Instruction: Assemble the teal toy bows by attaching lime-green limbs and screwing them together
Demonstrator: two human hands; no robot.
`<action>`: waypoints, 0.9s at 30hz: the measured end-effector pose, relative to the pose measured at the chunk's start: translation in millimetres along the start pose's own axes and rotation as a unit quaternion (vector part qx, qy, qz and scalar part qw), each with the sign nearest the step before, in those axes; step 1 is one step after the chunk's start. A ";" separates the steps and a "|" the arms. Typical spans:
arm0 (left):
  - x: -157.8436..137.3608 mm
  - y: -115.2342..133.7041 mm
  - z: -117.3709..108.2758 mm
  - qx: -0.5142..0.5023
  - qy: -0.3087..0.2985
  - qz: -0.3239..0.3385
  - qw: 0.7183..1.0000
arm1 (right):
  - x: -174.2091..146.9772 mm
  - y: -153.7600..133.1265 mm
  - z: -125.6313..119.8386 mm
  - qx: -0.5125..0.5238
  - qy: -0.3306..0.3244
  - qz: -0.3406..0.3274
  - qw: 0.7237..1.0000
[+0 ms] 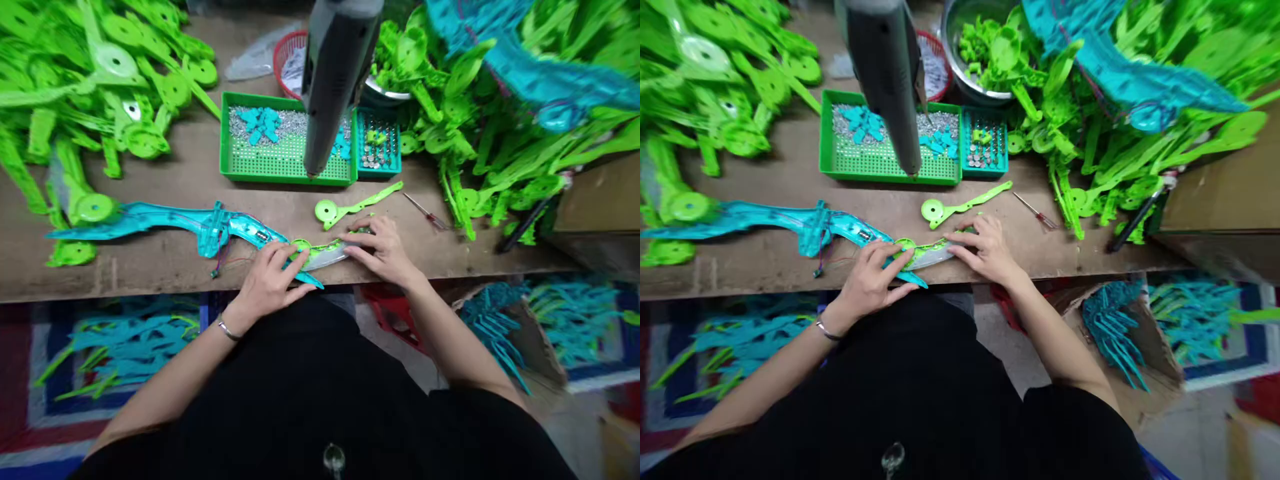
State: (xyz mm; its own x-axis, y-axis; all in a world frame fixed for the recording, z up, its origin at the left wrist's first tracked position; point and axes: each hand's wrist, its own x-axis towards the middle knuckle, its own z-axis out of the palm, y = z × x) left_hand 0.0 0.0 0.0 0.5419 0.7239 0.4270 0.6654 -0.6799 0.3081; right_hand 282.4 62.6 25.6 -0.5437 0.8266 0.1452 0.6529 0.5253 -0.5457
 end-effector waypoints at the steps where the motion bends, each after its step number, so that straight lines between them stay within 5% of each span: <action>1: -2.1 -0.7 -0.5 -0.009 -0.005 0.003 1.000 | -4.1 -1.8 0.4 0.001 0.001 0.007 1.000; 9: -8.5 -2.3 1.4 -0.041 0.002 -0.001 0.999 | -12.3 -7.9 -1.0 0.002 -0.004 0.024 1.000; 17: -9.2 -1.9 1.7 -0.048 0.025 -0.003 0.999 | -3.7 -23.0 10.1 0.026 0.042 -0.181 0.982; 27: -7.3 -3.6 1.3 -0.038 0.030 0.011 0.999 | -1.8 -22.4 24.4 0.018 0.029 -0.192 0.981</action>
State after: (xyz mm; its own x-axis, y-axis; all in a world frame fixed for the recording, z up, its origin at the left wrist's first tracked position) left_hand -5.7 -2.7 -5.3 0.5226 0.7019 0.4839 0.6121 -0.7040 0.3602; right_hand 255.9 44.4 17.5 -0.7146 0.5795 0.3919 0.3862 0.7939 -0.4696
